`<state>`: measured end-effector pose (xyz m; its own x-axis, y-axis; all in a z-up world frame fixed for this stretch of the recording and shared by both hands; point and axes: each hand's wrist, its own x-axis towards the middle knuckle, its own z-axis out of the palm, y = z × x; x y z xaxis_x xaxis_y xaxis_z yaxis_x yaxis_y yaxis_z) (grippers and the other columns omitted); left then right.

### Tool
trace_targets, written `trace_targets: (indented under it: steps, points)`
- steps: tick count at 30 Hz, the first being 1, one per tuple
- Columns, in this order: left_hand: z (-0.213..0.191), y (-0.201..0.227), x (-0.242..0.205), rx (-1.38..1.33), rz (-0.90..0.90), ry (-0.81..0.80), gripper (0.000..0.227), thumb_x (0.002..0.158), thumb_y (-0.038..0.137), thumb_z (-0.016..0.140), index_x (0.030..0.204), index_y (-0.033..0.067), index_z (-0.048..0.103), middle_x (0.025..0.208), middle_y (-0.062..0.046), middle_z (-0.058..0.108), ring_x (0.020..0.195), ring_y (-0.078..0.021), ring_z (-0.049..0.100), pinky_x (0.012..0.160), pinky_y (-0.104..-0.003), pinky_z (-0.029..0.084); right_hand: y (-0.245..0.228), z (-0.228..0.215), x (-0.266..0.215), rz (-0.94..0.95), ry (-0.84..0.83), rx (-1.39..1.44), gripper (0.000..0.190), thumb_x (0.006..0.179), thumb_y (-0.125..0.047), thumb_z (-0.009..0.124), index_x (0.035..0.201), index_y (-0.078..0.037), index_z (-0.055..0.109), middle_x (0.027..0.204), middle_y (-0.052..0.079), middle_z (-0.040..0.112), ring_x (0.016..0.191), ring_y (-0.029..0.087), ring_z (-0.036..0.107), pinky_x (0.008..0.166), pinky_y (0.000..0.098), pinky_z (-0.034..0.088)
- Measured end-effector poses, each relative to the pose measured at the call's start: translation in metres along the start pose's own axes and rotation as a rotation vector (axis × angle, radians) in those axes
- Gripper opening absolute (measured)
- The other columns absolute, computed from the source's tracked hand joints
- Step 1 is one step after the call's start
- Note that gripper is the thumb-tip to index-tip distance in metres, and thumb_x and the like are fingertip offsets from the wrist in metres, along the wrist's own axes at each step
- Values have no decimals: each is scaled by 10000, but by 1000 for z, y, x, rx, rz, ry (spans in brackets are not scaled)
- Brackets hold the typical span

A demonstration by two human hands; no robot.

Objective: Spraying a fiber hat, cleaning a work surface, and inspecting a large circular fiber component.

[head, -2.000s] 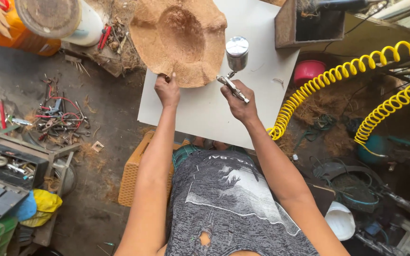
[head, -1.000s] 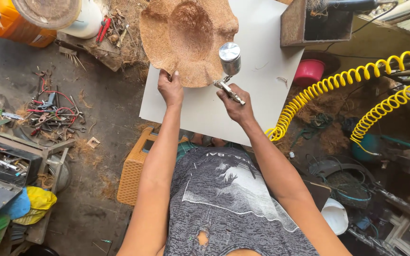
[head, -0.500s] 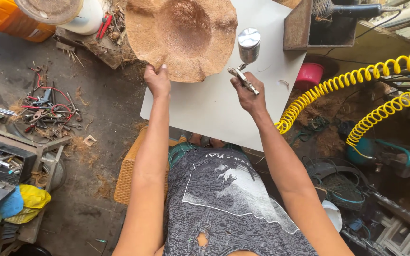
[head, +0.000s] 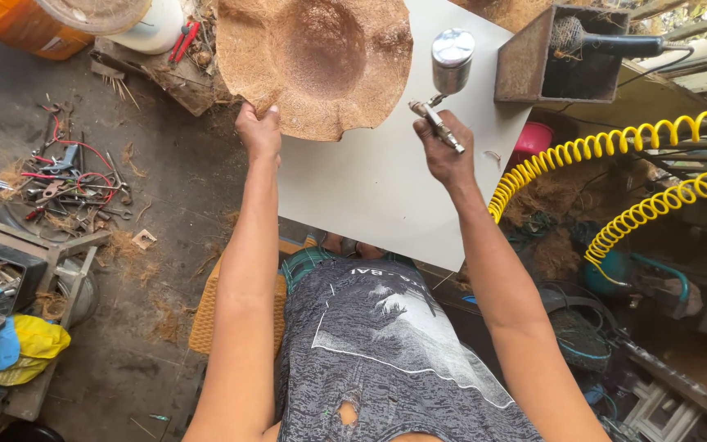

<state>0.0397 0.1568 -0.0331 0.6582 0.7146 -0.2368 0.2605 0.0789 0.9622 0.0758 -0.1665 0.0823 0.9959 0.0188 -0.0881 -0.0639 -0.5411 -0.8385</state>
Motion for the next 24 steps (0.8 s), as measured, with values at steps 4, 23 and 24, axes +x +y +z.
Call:
trace_targets:
  steps: [4, 23, 24]
  points:
    - [1, -9, 10, 13, -15, -8, 266, 803, 3, 711, 1053, 94, 714, 928, -89, 750, 858, -145, 702, 784, -335, 561, -13, -5, 6, 16, 3, -21, 321, 936, -367, 799, 836, -101, 649, 682, 128, 596, 661, 217, 567, 673, 373, 465]
    - [0, -42, 35, 9, -40, -43, 238, 807, 27, 724, 1039, 80, 702, 929, -98, 741, 859, -147, 676, 788, -367, 545, -15, 14, -41, 47, -88, -60, 304, 899, -338, 809, 833, -92, 643, 713, 132, 624, 700, 269, 622, 704, 385, 487]
    - [-2, -38, 33, 17, -41, -45, 231, 803, 34, 729, 1028, 81, 702, 921, -97, 741, 853, -146, 679, 780, -366, 547, -12, 9, -37, 21, -71, -115, 320, 922, -330, 790, 847, -63, 632, 727, 179, 622, 709, 342, 632, 705, 434, 486]
